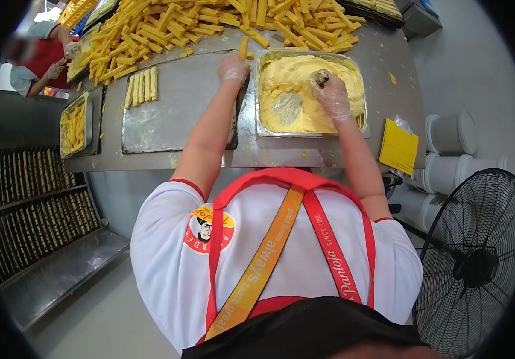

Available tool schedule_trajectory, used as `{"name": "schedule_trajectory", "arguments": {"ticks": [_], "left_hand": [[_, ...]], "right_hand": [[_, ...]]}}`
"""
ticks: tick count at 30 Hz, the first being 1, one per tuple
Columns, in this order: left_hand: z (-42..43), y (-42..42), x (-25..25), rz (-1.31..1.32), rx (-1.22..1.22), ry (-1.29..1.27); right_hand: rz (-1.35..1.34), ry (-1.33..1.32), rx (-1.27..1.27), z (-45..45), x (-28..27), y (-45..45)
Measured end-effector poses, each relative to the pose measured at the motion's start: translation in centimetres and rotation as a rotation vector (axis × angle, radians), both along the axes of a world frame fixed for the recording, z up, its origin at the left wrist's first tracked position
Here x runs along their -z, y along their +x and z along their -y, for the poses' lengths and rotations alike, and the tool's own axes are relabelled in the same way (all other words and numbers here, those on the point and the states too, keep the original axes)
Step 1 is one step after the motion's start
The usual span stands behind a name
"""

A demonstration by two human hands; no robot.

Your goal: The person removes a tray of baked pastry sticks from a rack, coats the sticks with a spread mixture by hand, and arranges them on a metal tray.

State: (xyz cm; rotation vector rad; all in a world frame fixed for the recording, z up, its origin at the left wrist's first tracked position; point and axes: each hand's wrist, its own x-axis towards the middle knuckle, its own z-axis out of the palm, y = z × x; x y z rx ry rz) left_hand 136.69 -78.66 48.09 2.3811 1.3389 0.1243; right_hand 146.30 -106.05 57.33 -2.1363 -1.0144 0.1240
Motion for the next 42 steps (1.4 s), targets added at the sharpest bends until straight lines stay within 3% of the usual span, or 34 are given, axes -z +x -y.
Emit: {"name": "schedule_trajectory", "arguments": {"ticks": [4,7,8,11,15,16,19,20,23,24,26,27,28,29,31,32,35,36,39,40,42], "left_hand": [[0.4,-0.5,-0.8,0.034,0.002,0.05],[1.2,-1.1,0.1,0.095,0.055,0.188],[1.2,-1.2,0.3,0.126,0.075,0.244],[0.9,-0.7,0.8,0.015,0.179,0.248],[1.9,-0.2,1.5,0.016,0.09,0.209],[1.8,-0.1,2.5,0.004,0.105,0.251],[1.9,-0.6,3.0,0.169,0.038,0.303],[2.0,-1.0,2.5,0.259,-0.005,0.308],[1.5,-2.9,-0.4,0.504,-0.033,0.338],[1.3,-3.8,-1.6,0.585,0.02,0.437],[1.6,-5.7,-4.3,0.746,0.128,0.631],[2.7,-6.5,-6.1,0.841,0.15,0.339],[4.0,-7.5,-8.2,0.921,0.168,0.042],[5.2,-8.4,-9.8,0.988,0.182,-0.259],[8.0,-9.3,-11.7,0.938,0.196,-0.536],[9.3,-9.4,-12.1,0.911,0.202,-0.672],[11.9,-9.9,-11.7,0.771,0.26,-0.727],[12.1,-10.1,-11.3,0.726,0.327,-0.719],[12.7,-10.2,-10.3,0.594,0.277,-0.715],[12.8,-10.2,-9.9,0.551,0.308,-0.612],[12.5,-10.1,-8.6,0.465,0.365,-0.404]], "right_hand": [[0.079,0.154,-0.423,0.9,0.7,-3.3],[-0.623,-0.043,-0.536,1.4,-0.4,-4.0],[-0.667,-0.012,-0.396,1.1,1.3,-2.7],[0.026,0.042,-0.14,-0.1,2.1,0.1],[0.089,0.154,-0.477,0.3,0.5,-4.1],[-0.204,-0.004,-0.567,0.8,-1.5,-4.6],[-0.743,0.012,-0.307,0.3,0.5,-1.7],[-0.532,-0.029,-0.171,0.0,0.6,0.0],[0.227,0.033,-0.165,0.1,1.6,0.2],[0.205,0.094,-0.253,0.8,0.9,-1.5],[-0.147,-0.001,-0.507,1.8,-0.4,-3.1],[-0.326,-0.047,-0.631,2.2,-0.7,-3.5],[-0.48,-0.138,-0.587,2.1,0.2,-2.4],[-0.364,-0.118,-0.431,1.8,0.0,-1.7],[-0.129,-0.083,-0.122,1.1,-0.8,0.0],[0.138,0.076,-0.147,0.6,2.2,1.3],[0.08,0.056,-0.396,1.7,-0.5,-1.9],[-0.057,0.059,-0.513,2.1,-1.0,-2.0],[-0.542,-0.048,-0.307,1.7,0.0,0.4],[-0.301,-0.077,-0.165,1.8,-1.2,0.9],[-0.168,0.119,-0.071,1.7,-0.2,0.7]]}}
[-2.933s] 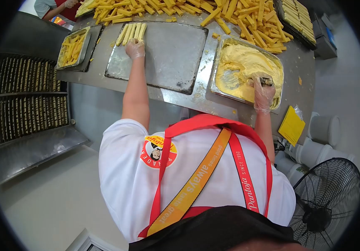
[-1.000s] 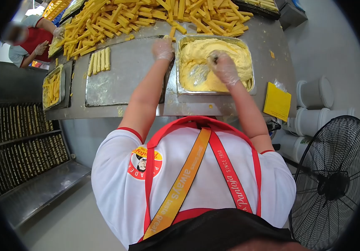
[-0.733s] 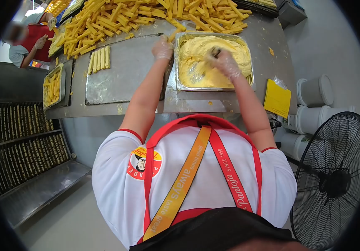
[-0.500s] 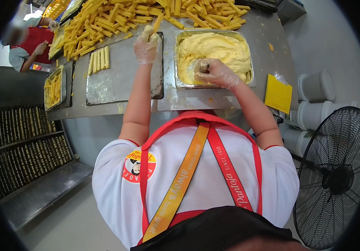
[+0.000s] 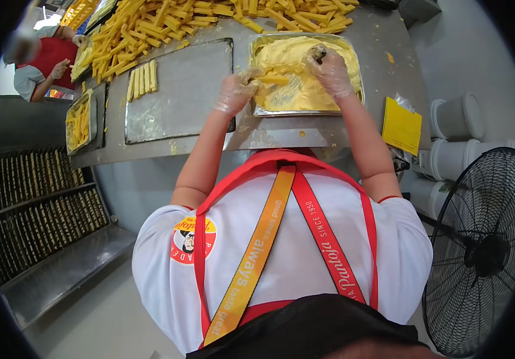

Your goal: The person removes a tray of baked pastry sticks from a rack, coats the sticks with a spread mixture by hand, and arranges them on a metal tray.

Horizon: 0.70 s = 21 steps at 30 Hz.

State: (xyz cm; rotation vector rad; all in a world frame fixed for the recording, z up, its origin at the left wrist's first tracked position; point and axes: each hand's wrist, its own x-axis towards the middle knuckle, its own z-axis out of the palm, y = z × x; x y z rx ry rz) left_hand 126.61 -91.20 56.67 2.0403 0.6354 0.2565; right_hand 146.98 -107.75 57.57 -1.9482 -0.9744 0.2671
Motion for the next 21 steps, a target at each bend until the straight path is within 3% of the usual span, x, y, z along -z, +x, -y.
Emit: {"name": "schedule_trajectory", "arguments": {"ticks": [1,2,3,5,8,11,14,17,20,21], "left_hand": [[-0.3,0.1,1.5,0.076,-0.01,0.099],[-0.7,0.3,3.3,0.15,-0.019,0.197],[-0.3,0.4,2.8,0.226,-0.026,0.295],[0.8,0.3,1.8,0.22,-0.059,0.26],[1.2,0.1,1.2,0.272,-0.06,0.181],[0.4,0.2,2.6,0.269,-0.076,0.183],[0.2,0.6,2.7,0.213,-0.108,0.195],[0.0,0.6,2.3,0.166,-0.157,0.077],[0.3,0.5,0.5,0.12,-0.187,0.031],[0.5,0.4,0.0,0.1,-0.194,0.035]], "right_hand": [[0.059,0.094,0.06,-0.2,-1.4,-0.9],[-0.605,0.386,0.009,0.3,-2.7,-2.7],[-0.672,0.411,-0.024,0.2,-2.2,-2.8],[-0.808,0.463,-0.09,-0.3,-0.7,-2.7],[-0.573,0.256,0.118,0.0,0.9,-1.5],[-0.358,0.186,0.073,0.4,-0.7,-2.4],[-0.729,0.431,-0.057,-0.1,-2.2,-4.1],[-0.554,0.285,0.034,0.0,1.4,-1.7],[-0.261,0.025,0.196,0.5,0.7,-1.3],[-0.366,0.155,0.146,0.4,0.0,-2.0]]}}
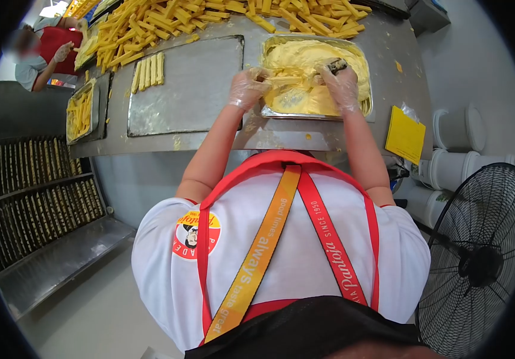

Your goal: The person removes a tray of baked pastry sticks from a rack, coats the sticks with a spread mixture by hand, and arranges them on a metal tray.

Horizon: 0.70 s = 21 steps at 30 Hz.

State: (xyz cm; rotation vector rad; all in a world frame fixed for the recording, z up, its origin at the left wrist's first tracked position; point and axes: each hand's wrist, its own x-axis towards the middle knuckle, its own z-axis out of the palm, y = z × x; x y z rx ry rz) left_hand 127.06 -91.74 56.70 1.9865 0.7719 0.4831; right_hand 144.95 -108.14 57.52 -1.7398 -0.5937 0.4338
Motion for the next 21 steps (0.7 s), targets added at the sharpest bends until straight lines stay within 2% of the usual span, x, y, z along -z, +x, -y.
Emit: {"name": "schedule_trajectory", "arguments": {"ticks": [2,5,6,7,8,11,13,15,18,21], "left_hand": [[-0.6,0.6,1.0,-0.119,0.034,0.096],[-0.8,0.3,1.3,-0.17,0.085,0.205],[-1.1,-0.1,1.2,-0.164,0.095,0.241],[-1.6,-0.9,1.8,-0.047,0.118,0.25],[-2.4,-1.9,1.5,0.009,0.03,0.26],[-6.2,-5.4,0.2,0.207,-0.292,0.339],[-12.6,-7.9,3.2,0.039,-0.57,0.69],[-17.5,-11.0,6.4,0.003,-0.737,0.729],[-23.0,-13.7,10.9,-0.186,-0.798,0.76],[-24.6,-14.1,12.2,-0.281,-0.765,0.646]], "right_hand": [[-0.19,0.287,-0.066,-0.5,-1.2,-1.8],[-0.111,0.17,-0.124,-0.8,0.5,-0.6],[-0.04,0.048,-0.093,-0.7,0.9,0.0],[0.032,-0.073,-0.066,-0.3,1.3,0.7],[0.109,-0.192,-0.04,-0.2,1.5,1.0],[0.198,-0.211,0.002,0.1,1.5,0.3],[0.12,-0.149,-0.008,-0.1,1.7,-0.4],[0.052,-0.099,-0.005,-0.2,0.1,-1.8],[-0.027,-0.013,0.015,-0.6,0.9,-1.8],[0.065,-0.191,0.031,-0.9,0.1,-2.0]]}}
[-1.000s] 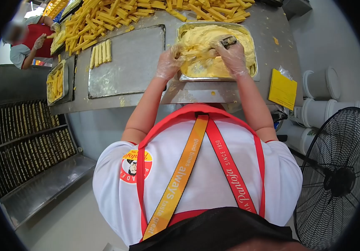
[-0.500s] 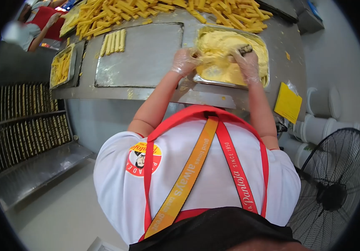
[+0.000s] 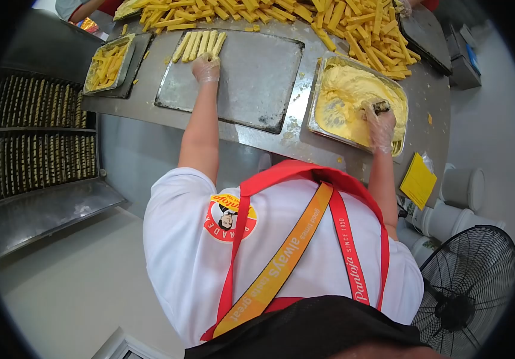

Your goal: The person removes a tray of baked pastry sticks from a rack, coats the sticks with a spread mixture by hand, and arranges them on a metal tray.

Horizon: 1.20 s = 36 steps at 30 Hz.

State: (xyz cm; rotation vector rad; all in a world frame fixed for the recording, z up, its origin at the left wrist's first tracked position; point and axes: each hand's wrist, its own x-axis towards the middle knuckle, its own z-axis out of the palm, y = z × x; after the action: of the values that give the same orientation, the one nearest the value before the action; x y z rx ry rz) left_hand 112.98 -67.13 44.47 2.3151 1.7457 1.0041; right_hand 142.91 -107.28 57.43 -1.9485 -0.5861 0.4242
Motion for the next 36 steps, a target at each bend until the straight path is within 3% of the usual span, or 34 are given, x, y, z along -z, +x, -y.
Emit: {"name": "schedule_trajectory", "arguments": {"ticks": [6,9,12,14,15,16,18,19,22,23,25,26,27,29,30,33,34,36], "left_hand": [[-2.2,-0.2,4.0,0.0,-0.031,0.181],[1.8,1.3,0.5,0.038,-0.224,0.263],[4.2,5.1,-3.0,-0.011,0.038,0.197],[5.7,10.2,-5.4,0.075,0.353,0.365],[6.0,13.2,-5.9,0.099,0.496,0.286],[6.2,16.0,-6.4,0.119,0.638,0.206],[8.1,20.7,-10.1,-0.197,0.789,0.056],[8.2,22.8,-9.7,-0.108,0.886,-0.041],[5.3,30.1,-4.0,-0.057,1.125,-0.246],[3.5,32.8,-0.6,-0.184,1.173,-0.237],[3.9,34.1,-0.3,-0.406,1.185,-0.17],[4.3,34.0,-0.4,-0.497,1.147,-0.112],[5.3,33.3,-2.2,-0.588,1.106,-0.053],[8.0,32.7,-7.9,-0.687,0.923,-0.232],[8.8,32.7,-9.3,-0.732,0.826,-0.319],[5.9,30.4,-8.1,-0.316,1.028,0.141],[5.9,29.8,-8.7,-0.11,1.031,0.164],[5.9,28.9,-10.9,0.301,1.016,0.205]], "right_hand": [[0.277,0.046,-0.164,0.5,2.2,-1.3],[0.179,0.165,-0.465,0.8,1.9,-3.2],[-0.278,0.146,-0.324,0.4,1.6,-0.4],[0.07,-0.015,-0.181,-0.3,2.0,2.7],[0.242,-0.097,-0.106,-0.5,2.1,3.9],[0.399,-0.046,-0.125,-1.1,1.9,3.3],[0.451,0.046,-0.307,-1.6,1.0,0.0],[0.479,0.091,-0.401,-1.8,0.5,-0.9],[-0.22,0.053,-0.516,-1.9,-0.7,-0.6],[-0.212,0.063,-0.377,-1.9,-0.3,0.4],[-0.202,0.08,-0.1,-2.4,0.7,3.0],[-0.06,-0.061,-0.039,-2.3,0.9,3.9],[0.104,-0.012,-0.128,-2.1,1.0,3.5],[0.433,0.093,-0.307,-2.2,1.0,1.1],[0.407,0.131,-0.403,-2.0,1.2,-0.4],[-0.117,0.001,-0.621,-1.3,-0.8,-1.1],[-0.317,-0.031,-0.481,-2.1,0.8,0.0],[-0.065,-0.017,-0.227,-2.2,1.4,3.9]]}}
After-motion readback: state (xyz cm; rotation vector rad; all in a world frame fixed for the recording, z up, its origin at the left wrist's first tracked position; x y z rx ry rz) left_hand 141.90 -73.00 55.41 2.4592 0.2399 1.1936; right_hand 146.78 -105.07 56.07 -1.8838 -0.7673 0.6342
